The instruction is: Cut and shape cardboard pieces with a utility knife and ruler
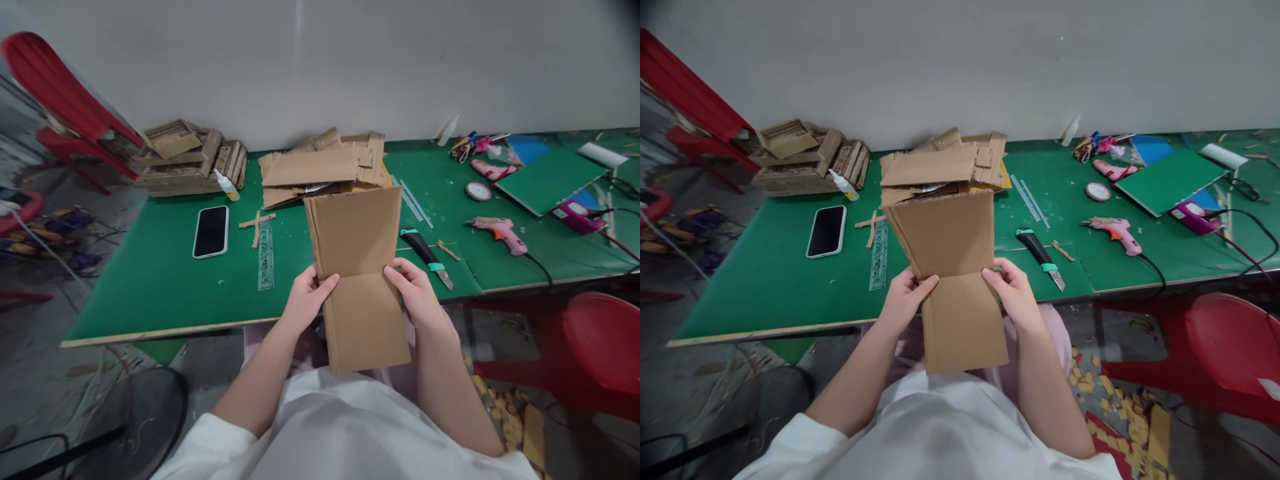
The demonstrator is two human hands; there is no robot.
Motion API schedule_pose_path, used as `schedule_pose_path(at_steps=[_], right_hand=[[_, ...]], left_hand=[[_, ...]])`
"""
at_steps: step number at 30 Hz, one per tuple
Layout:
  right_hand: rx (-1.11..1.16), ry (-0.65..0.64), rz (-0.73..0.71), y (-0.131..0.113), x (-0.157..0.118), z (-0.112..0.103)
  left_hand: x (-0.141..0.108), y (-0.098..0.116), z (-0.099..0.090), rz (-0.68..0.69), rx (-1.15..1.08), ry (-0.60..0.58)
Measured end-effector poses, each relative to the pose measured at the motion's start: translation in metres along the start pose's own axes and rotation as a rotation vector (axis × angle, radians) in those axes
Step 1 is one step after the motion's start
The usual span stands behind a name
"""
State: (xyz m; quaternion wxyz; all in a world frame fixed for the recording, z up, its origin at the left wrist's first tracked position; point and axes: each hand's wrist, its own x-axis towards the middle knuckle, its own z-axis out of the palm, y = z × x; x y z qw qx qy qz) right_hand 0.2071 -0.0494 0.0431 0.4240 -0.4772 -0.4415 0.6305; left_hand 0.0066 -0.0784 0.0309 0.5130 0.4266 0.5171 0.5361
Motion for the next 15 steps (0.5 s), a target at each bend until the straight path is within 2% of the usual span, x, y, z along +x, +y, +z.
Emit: schedule_pose_path(at_steps=[5, 11, 15], right_hand=[[-0.047, 0.053, -0.015, 0.002, 0.002, 0.000], [-0.118, 0.012, -0.086, 0.009, 0.005, -0.007], [-0.043, 0.057, 0.010, 0.009, 0.006, -0.005]], left_hand=[[-0.002, 0.002, -0.001, -0.077, -0.087, -0.075], [0.002, -0.001, -0.008, 0.013, 0.093, -0.063], [0.004, -0.006, -0.006, -0.074, -0.064, -0.024]])
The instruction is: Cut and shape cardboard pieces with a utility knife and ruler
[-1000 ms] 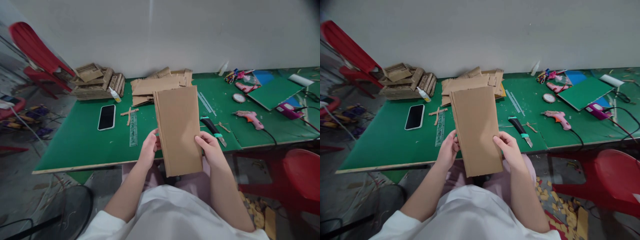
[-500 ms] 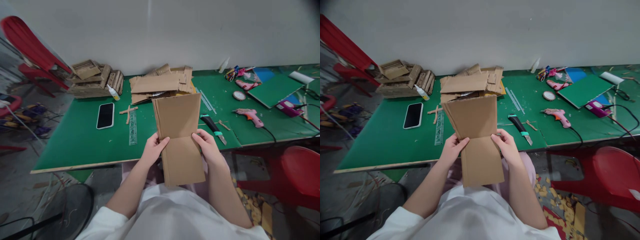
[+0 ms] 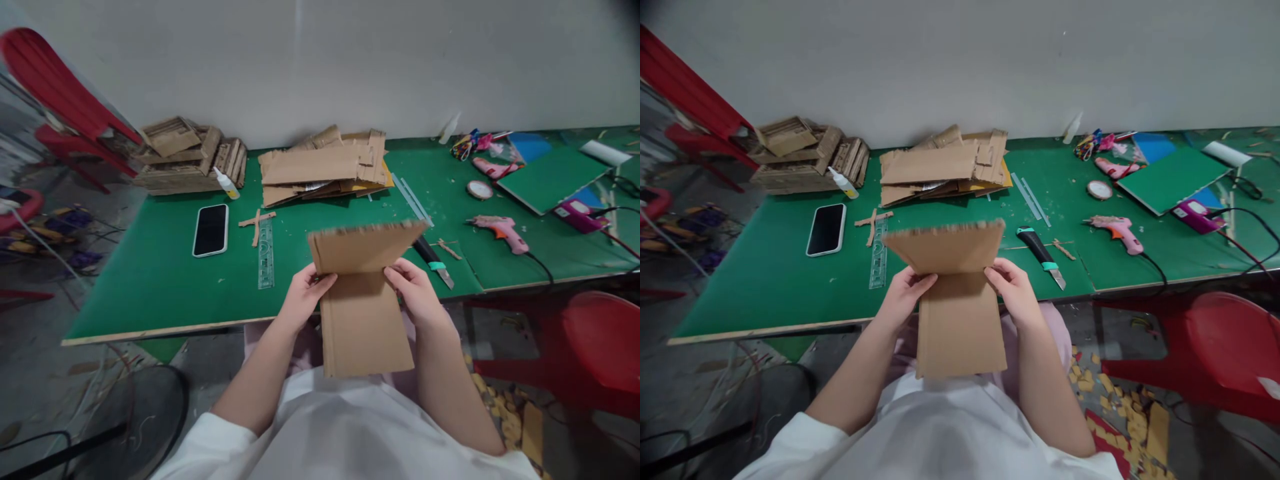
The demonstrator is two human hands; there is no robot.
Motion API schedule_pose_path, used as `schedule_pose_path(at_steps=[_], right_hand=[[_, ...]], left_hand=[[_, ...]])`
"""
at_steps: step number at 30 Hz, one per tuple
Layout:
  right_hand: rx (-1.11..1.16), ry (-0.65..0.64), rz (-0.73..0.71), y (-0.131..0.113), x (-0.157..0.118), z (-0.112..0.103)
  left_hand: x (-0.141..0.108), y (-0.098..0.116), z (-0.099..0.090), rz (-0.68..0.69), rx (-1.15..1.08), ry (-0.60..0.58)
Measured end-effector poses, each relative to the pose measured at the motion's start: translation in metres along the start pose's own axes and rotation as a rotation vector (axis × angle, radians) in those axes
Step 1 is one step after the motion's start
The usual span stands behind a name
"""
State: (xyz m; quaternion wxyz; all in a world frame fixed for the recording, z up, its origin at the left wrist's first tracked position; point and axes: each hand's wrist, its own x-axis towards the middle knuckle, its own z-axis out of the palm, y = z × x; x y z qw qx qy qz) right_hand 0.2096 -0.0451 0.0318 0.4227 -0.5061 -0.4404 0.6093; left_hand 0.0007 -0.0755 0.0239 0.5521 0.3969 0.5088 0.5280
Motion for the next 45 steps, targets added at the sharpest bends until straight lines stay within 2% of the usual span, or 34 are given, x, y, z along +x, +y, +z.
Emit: schedule_pose_path(at_steps=[3, 6, 9, 12, 17, 21, 23, 27, 31, 37, 40, 42, 45], right_hand=[[0.076, 0.020, 0.103, -0.001, 0.000, 0.003], [0.089, 0.013, 0.116, 0.000, -0.001, 0.002], [0.077, -0.053, 0.028, 0.001, -0.002, 0.001], [0.037, -0.103, -0.098, 0.001, -0.003, -0.001], [-0.080, -0.058, -0.207, -0.003, -0.003, -0.003], [-0.137, -0.071, -0.365, -0.003, -0.006, 0.000], [-0.096, -0.049, -0.399, -0.004, -0.009, 0.003], [-0.062, -0.013, -0.429, -0.013, -0.018, 0.007], [-0.159, -0.026, -0.502, -0.020, -0.029, 0.005], [-0.152, -0.125, -0.614, -0.022, -0.035, 0.005], [-0.161, -0.159, -0.651, -0.026, -0.036, 0.007], [-0.246, -0.175, -0.684, -0.032, -0.038, 0.007], [-0.497, -0.155, -0.781, -0.044, -0.042, 0.009]], left_hand=[[0.000, -0.003, 0.001, -0.090, -0.121, -0.006], [-0.001, -0.004, 0.001, -0.091, -0.113, -0.013], [-0.002, 0.000, -0.001, 0.000, -0.041, -0.019], [-0.003, 0.008, -0.003, 0.056, -0.014, -0.082], [-0.006, 0.018, -0.004, -0.167, -0.254, -0.146], [-0.005, 0.015, -0.002, -0.245, -0.220, -0.119], [-0.005, 0.011, -0.001, -0.184, -0.170, -0.109], [-0.013, 0.007, 0.000, 0.040, 0.031, -0.055], [-0.026, 0.017, 0.001, 0.257, 0.226, -0.116], [-0.030, 0.031, 0.001, 0.521, 0.238, -0.224], [-0.029, 0.030, 0.001, 0.658, 0.235, -0.185], [-0.030, 0.029, 0.001, 0.722, 0.253, -0.149], [-0.033, 0.030, 0.003, 0.785, 0.317, -0.133]])
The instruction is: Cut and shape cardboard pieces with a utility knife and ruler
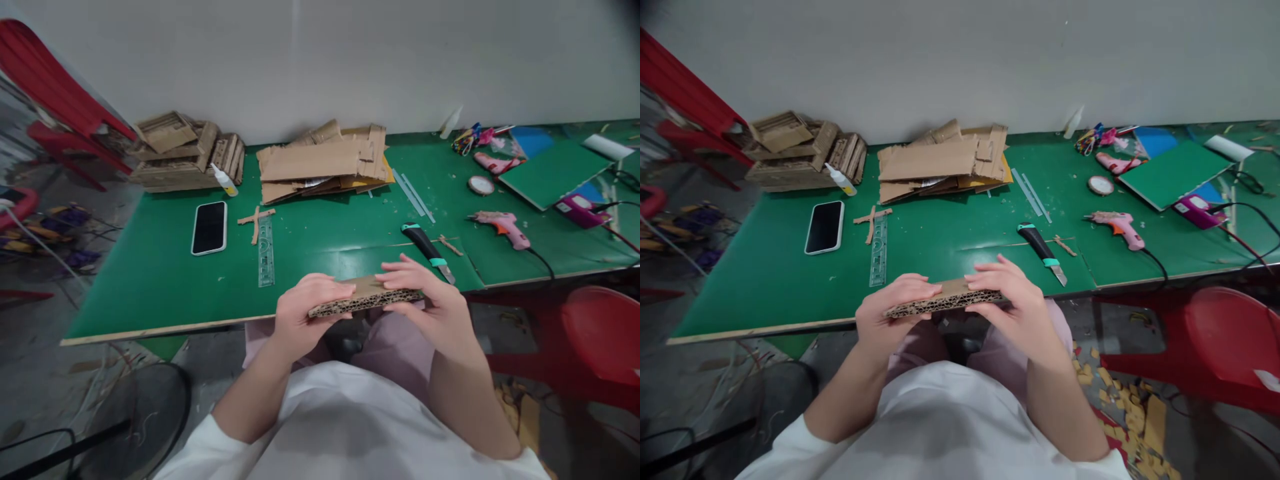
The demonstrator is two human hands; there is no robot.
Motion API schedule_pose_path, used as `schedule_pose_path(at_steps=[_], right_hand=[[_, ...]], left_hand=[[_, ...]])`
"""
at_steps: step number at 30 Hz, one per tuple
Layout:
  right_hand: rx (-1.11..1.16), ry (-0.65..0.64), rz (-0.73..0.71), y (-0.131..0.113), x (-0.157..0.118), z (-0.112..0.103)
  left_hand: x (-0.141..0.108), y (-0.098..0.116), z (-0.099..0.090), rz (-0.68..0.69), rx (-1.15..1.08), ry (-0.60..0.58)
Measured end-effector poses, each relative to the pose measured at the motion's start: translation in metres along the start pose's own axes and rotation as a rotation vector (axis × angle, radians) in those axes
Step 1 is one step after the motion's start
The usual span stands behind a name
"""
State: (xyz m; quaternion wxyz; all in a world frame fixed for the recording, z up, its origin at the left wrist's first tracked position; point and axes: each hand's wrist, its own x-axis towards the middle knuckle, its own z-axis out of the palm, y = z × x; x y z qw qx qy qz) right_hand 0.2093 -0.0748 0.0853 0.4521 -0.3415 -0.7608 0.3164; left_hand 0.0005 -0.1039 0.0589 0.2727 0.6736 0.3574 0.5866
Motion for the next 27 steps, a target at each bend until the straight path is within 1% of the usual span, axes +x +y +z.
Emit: schedule_pose_path(at_steps=[2, 5, 10, 13, 16, 20, 23, 27], right_hand=[[-0.131, -0.015, -0.070, -0.006, 0.003, -0.001], [-0.174, -0.023, -0.131, -0.010, 0.005, 0.001], [-0.161, -0.036, -0.141, -0.009, 0.005, 0.002], [-0.159, -0.039, -0.132, -0.007, 0.004, 0.002], [-0.161, -0.046, -0.106, -0.003, 0.004, 0.004], [-0.144, -0.062, -0.047, 0.003, 0.003, 0.011], [-0.067, 0.005, 0.030, 0.008, 0.000, 0.013], [0.112, 0.144, 0.228, 0.022, -0.011, 0.010]], left_hand=[[0.000, 0.003, 0.001, 0.013, 0.038, -0.009], [0.001, 0.007, 0.001, 0.030, 0.062, -0.021], [-0.001, 0.007, -0.002, 0.079, 0.109, -0.067], [-0.002, 0.006, -0.002, 0.048, 0.128, -0.076], [-0.002, 0.005, 0.001, -0.014, 0.098, -0.074], [-0.002, 0.003, 0.007, -0.137, 0.009, 0.003], [-0.003, 0.000, 0.011, -0.283, -0.015, 0.078], [-0.005, -0.004, 0.011, -0.476, 0.008, 0.242]])
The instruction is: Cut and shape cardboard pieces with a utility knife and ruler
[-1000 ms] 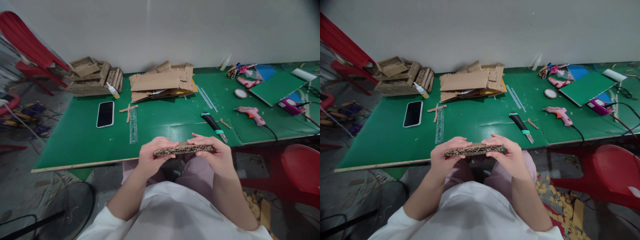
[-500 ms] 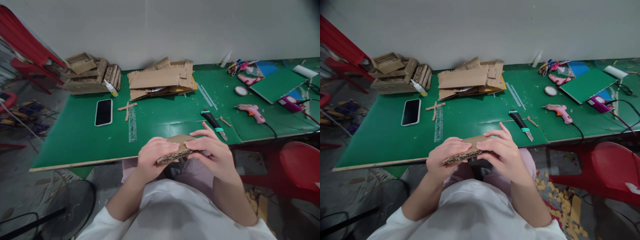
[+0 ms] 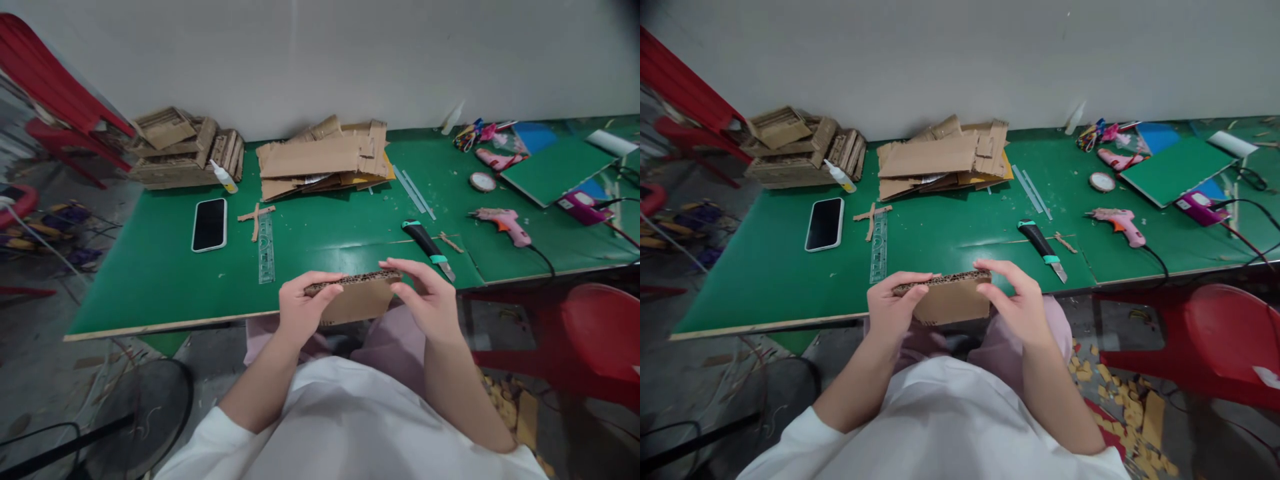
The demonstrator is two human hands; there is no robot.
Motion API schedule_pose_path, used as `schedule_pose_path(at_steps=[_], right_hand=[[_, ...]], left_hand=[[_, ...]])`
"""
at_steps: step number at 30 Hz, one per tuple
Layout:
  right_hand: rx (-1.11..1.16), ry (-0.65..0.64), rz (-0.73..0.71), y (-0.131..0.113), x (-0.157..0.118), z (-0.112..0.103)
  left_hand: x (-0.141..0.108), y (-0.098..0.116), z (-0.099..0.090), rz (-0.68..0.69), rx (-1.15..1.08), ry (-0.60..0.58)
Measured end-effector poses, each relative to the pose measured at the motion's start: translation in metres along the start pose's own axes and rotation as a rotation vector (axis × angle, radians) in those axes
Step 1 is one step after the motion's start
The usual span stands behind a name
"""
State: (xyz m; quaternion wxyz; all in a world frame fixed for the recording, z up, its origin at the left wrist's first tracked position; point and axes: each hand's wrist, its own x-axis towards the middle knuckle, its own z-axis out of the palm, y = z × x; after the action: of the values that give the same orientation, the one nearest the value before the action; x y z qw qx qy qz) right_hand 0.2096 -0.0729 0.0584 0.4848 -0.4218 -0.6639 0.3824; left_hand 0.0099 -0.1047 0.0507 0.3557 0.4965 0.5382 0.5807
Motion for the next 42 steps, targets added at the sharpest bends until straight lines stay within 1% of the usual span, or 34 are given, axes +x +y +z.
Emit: schedule_pose_path(at_steps=[2, 3, 4, 6, 9, 13, 17, 21, 25, 27, 28, 31, 33, 36, 37, 38, 40, 42], right_hand=[[0.066, 0.041, 0.066, 0.011, -0.004, -0.005], [0.081, 0.039, 0.081, 0.016, -0.006, -0.006], [0.084, 0.021, 0.088, 0.020, -0.008, -0.008], [0.076, -0.055, 0.094, 0.027, -0.010, -0.009], [0.067, -0.159, 0.089, 0.029, -0.010, -0.010], [0.060, -0.271, 0.103, 0.026, -0.002, -0.014], [0.100, -0.351, 0.136, 0.021, 0.011, -0.017], [0.079, -0.407, 0.137, 0.014, 0.020, -0.018], [0.150, -0.438, 0.181, 0.012, 0.020, -0.017], [0.210, -0.415, 0.203, 0.015, 0.018, -0.014], [0.239, -0.384, 0.209, 0.016, 0.016, -0.013], [0.292, -0.244, 0.197, 0.022, 0.012, -0.009], [0.289, -0.182, 0.183, 0.023, 0.010, -0.007], [0.306, -0.137, 0.181, 0.019, 0.008, -0.007], [0.321, -0.126, 0.180, 0.017, 0.007, -0.008], [0.335, -0.120, 0.179, 0.015, 0.007, -0.009], [0.345, -0.133, 0.176, 0.014, 0.006, -0.011], [0.346, -0.161, 0.155, 0.015, 0.004, -0.013]], left_hand=[[0.002, -0.003, -0.001, -0.044, -0.007, 0.059], [0.003, -0.005, -0.001, -0.062, -0.022, 0.078], [0.003, -0.007, -0.001, -0.084, -0.048, 0.097], [0.005, -0.011, 0.001, -0.139, -0.106, 0.145], [0.008, -0.014, 0.004, -0.218, -0.175, 0.194], [0.012, -0.013, 0.007, -0.338, -0.268, 0.163], [0.017, -0.016, 0.008, -0.446, -0.386, 0.130], [0.020, -0.019, 0.007, -0.455, -0.422, 0.113], [0.019, -0.015, 0.003, -0.435, -0.413, 0.051], [0.015, -0.013, 0.001, -0.403, -0.384, 0.010], [0.013, -0.012, 0.000, -0.377, -0.363, -0.018], [0.007, -0.009, -0.004, -0.243, -0.273, -0.153], [0.005, -0.005, -0.008, -0.078, -0.162, -0.278], [0.008, 0.004, -0.016, 0.261, -0.010, -0.468], [0.010, 0.007, -0.018, 0.345, 0.020, -0.535], [0.012, 0.010, -0.021, 0.399, 0.041, -0.598], [0.014, 0.015, -0.025, 0.417, 0.085, -0.703], [0.015, 0.018, -0.027, 0.402, 0.119, -0.749]])
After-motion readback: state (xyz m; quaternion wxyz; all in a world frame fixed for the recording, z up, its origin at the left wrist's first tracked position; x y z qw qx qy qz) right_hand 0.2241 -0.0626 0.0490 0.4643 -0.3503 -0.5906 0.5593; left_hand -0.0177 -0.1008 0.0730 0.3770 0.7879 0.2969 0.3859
